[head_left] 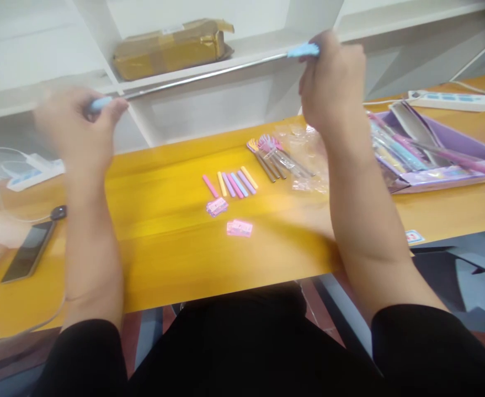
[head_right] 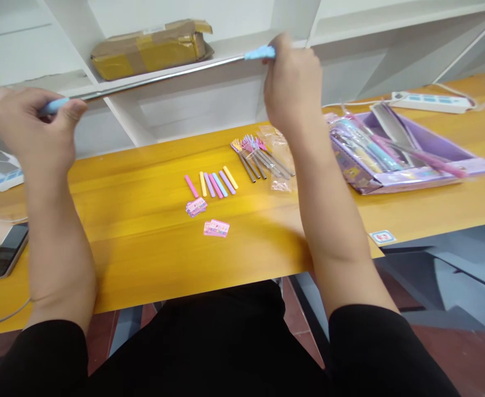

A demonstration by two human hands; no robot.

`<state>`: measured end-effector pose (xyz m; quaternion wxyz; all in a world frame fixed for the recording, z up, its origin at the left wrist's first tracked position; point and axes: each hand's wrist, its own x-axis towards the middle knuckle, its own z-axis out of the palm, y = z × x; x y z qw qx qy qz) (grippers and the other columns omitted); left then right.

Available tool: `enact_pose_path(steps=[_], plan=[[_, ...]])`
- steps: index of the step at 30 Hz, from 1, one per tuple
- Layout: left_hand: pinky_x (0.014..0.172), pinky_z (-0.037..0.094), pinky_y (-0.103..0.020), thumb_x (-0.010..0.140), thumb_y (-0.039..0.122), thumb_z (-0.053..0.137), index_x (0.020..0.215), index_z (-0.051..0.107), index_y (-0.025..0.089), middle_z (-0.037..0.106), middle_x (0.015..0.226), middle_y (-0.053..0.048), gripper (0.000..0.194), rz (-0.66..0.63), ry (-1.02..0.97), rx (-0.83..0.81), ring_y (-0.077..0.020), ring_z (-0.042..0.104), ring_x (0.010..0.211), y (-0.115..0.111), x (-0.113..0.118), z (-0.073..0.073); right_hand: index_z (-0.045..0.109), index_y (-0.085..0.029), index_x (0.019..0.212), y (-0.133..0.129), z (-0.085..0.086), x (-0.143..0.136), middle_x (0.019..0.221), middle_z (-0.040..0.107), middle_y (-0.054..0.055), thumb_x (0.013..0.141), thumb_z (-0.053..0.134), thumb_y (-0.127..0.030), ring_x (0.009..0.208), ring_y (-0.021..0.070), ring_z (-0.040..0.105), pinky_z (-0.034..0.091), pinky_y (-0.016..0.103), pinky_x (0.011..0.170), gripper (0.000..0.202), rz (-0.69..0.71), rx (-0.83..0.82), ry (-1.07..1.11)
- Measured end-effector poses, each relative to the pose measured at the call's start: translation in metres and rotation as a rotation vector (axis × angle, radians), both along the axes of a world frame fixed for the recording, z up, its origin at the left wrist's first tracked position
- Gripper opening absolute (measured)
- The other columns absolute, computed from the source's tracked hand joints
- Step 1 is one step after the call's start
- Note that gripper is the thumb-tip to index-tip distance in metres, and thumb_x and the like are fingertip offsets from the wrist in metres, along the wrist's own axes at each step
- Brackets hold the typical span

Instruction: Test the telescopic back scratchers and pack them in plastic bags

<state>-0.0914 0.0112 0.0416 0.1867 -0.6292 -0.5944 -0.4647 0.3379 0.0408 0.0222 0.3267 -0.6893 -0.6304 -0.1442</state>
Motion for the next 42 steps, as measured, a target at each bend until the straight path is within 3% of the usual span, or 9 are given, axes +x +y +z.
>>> enact_pose_path(steps=[5,10,12,16,21,27,30,34,42], plan=[[0.106,0.044,-0.048,0.096,0.065,0.086,0.092,0.082,0.024,0.08,0.092,-0.003,0.041,-0.036,-0.024,-0.073,-0.0274,0.059,0.096,-0.002,0.039,-0.016,0.064,-0.013,0.16,-0.013,0.001,-0.033,0.137,0.078,0.028,0.118,0.032,-0.013,0.124,0.0395,0.077,0.05,0.051,0.104,0.053,-0.015,-0.072,-0.109],[0.098,0.044,-0.045,0.101,0.055,0.088,0.097,0.087,0.024,0.082,0.093,-0.003,0.031,-0.107,0.004,-0.105,-0.0289,0.062,0.103,-0.009,0.073,-0.03,0.059,-0.015,0.157,-0.046,-0.001,-0.076,0.132,0.08,0.025,0.113,0.025,-0.013,0.114,0.0381,0.078,0.054,0.054,0.101,0.056,0.151,-0.16,-0.171],[0.098,0.044,-0.045,0.103,0.057,0.085,0.097,0.088,0.025,0.081,0.091,-0.004,0.033,-0.119,0.053,-0.113,-0.0293,0.062,0.103,-0.015,0.076,-0.028,0.059,-0.021,0.154,-0.056,-0.006,-0.094,0.129,0.081,0.02,0.114,0.024,-0.017,0.113,0.0357,0.078,0.054,0.052,0.101,0.054,0.256,-0.236,-0.161],[0.109,0.044,-0.051,0.1,0.067,0.084,0.101,0.088,0.026,0.081,0.095,-0.007,0.042,-0.116,0.187,-0.133,-0.0321,0.063,0.106,-0.029,0.06,-0.011,0.062,-0.024,0.151,-0.058,-0.019,-0.115,0.121,0.081,0.019,0.114,0.029,-0.016,0.116,0.0374,0.079,0.054,0.049,0.1,0.05,0.333,-0.324,-0.175],[0.112,0.045,-0.054,0.1,0.072,0.081,0.099,0.086,0.028,0.08,0.097,-0.008,0.044,-0.137,0.241,-0.1,-0.0363,0.066,0.112,-0.043,0.052,0.0,0.063,-0.026,0.156,-0.06,-0.015,-0.106,0.118,0.082,0.018,0.115,0.028,-0.022,0.107,0.0381,0.079,0.054,0.049,0.094,0.054,0.331,-0.27,-0.255],[0.108,0.044,-0.049,0.104,0.073,0.079,0.09,0.078,0.026,0.071,0.089,-0.007,0.05,-0.183,0.175,-0.067,-0.0313,0.063,0.103,-0.044,0.061,-0.005,0.064,-0.035,0.16,-0.076,0.0,-0.093,0.122,0.081,0.018,0.112,0.018,-0.035,0.106,0.0415,0.073,0.051,0.059,0.098,0.067,0.326,-0.227,-0.162],[0.107,0.046,-0.049,0.104,0.077,0.076,0.087,0.076,0.025,0.067,0.084,-0.006,0.055,-0.171,0.193,-0.047,-0.0294,0.062,0.098,-0.042,0.06,-0.006,0.065,-0.032,0.16,-0.077,0.0,-0.093,0.121,0.081,0.019,0.111,0.02,-0.032,0.107,0.0419,0.075,0.052,0.059,0.099,0.066,0.324,-0.241,-0.19],[0.107,0.047,-0.05,0.103,0.085,0.073,0.086,0.075,0.023,0.064,0.081,-0.005,0.064,-0.186,0.198,-0.02,-0.0283,0.061,0.094,-0.041,0.058,-0.006,0.064,-0.038,0.16,-0.078,0.001,-0.093,0.123,0.082,0.016,0.113,0.02,-0.037,0.111,0.0422,0.074,0.052,0.058,0.1,0.064,0.359,-0.248,-0.17],[0.108,0.046,-0.05,0.102,0.082,0.076,0.086,0.074,0.023,0.062,0.081,-0.005,0.062,-0.193,0.19,-0.023,-0.0277,0.059,0.094,-0.038,0.058,-0.007,0.062,-0.047,0.163,-0.079,0.001,-0.088,0.116,0.083,0.012,0.111,0.022,-0.04,0.111,0.0422,0.073,0.051,0.057,0.095,0.065,0.407,-0.207,-0.15]])
